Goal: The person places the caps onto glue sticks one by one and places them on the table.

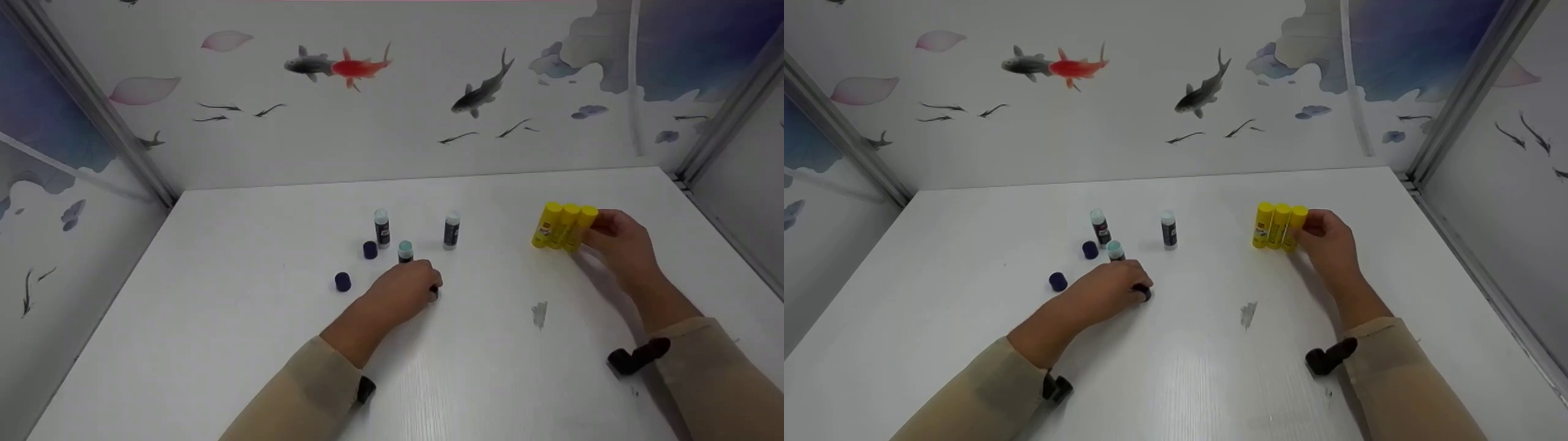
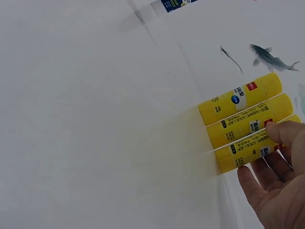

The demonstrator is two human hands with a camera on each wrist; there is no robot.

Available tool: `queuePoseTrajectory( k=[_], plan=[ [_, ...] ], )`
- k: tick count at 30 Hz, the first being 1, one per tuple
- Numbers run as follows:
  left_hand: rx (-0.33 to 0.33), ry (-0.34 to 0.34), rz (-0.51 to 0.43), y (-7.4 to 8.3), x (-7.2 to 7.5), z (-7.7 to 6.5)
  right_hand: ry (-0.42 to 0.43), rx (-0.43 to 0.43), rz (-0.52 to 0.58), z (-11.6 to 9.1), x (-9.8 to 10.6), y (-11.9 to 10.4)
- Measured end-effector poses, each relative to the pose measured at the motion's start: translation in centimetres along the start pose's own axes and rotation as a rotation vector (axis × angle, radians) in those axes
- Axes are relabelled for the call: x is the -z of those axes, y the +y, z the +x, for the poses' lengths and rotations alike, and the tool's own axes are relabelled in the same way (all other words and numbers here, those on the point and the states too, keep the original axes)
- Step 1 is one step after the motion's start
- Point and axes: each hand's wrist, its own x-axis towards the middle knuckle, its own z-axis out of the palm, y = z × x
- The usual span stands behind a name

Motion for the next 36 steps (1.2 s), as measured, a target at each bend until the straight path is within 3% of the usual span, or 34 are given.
queuePoseTrajectory(
  k=[23, 36],
  plan=[
    [-0.001, -0.02, 0.018, -0.1, 0.0, 0.3, -0.009, 0.002, -0.003, -0.2, 0.9, -0.3],
    [-0.037, 0.014, -0.003, -0.1, 0.1, 0.0, 0.091, 0.125, -0.047, -1.3, 2.1, -1.8]
  ],
)
